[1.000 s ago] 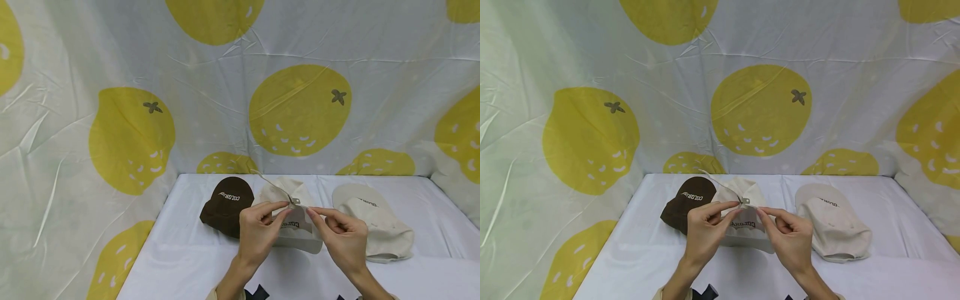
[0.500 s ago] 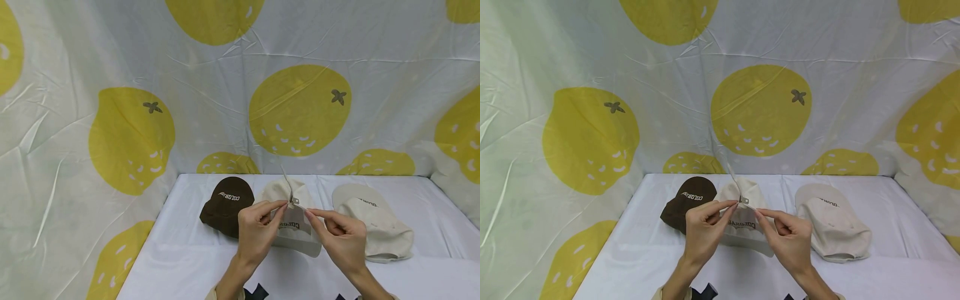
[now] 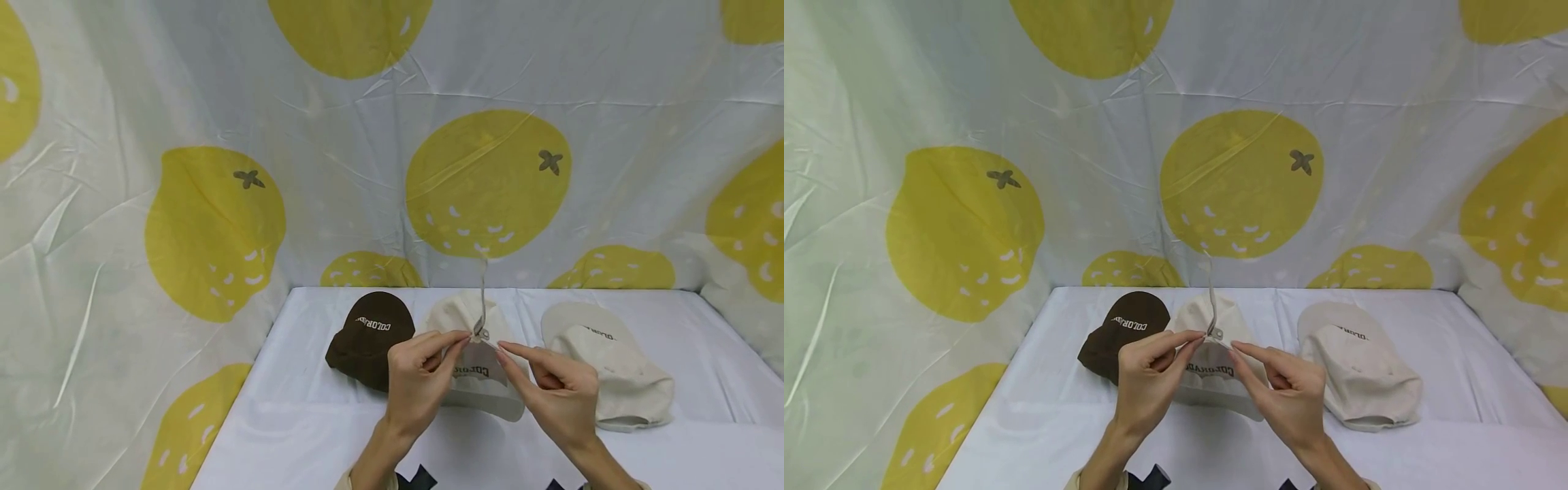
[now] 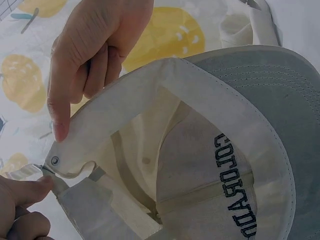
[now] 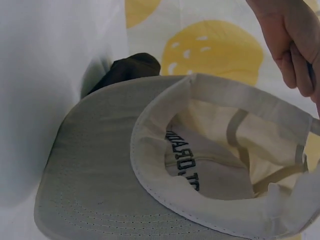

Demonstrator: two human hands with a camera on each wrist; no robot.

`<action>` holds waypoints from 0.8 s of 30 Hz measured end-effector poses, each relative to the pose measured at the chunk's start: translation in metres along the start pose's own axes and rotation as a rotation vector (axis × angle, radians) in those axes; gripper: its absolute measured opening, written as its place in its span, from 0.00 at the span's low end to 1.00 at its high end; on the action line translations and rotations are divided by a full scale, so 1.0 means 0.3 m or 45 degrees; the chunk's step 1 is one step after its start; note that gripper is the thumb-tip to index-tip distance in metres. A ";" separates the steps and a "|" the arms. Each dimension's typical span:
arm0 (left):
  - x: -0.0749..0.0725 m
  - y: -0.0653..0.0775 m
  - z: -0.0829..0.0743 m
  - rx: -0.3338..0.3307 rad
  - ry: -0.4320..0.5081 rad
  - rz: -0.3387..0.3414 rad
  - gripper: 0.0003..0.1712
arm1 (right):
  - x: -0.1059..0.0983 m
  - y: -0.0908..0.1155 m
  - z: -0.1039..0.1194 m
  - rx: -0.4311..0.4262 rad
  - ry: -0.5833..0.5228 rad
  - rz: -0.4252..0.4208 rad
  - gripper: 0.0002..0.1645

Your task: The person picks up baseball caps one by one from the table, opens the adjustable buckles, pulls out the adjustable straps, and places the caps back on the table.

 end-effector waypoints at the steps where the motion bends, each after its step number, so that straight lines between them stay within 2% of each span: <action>1: 0.002 0.000 -0.002 0.003 0.005 0.006 0.06 | 0.000 -0.001 0.003 -0.011 -0.012 0.004 0.08; 8: 0.013 0.002 -0.013 0.018 0.022 0.033 0.07 | 0.003 -0.011 0.031 -0.065 -0.107 0.025 0.07; 24: 0.021 -0.003 -0.032 0.102 0.024 0.087 0.10 | 0.004 -0.007 0.047 -0.106 -0.185 0.023 0.07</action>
Point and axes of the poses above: each hand's wrist, its own y-axis away from the middle knuckle, its own x-axis out of the palm, z = x × y, the point moved 7 cm from there along -y, towards the middle knuckle, and after that the axes turned 11 degrees about x, right-handed, at the moved point
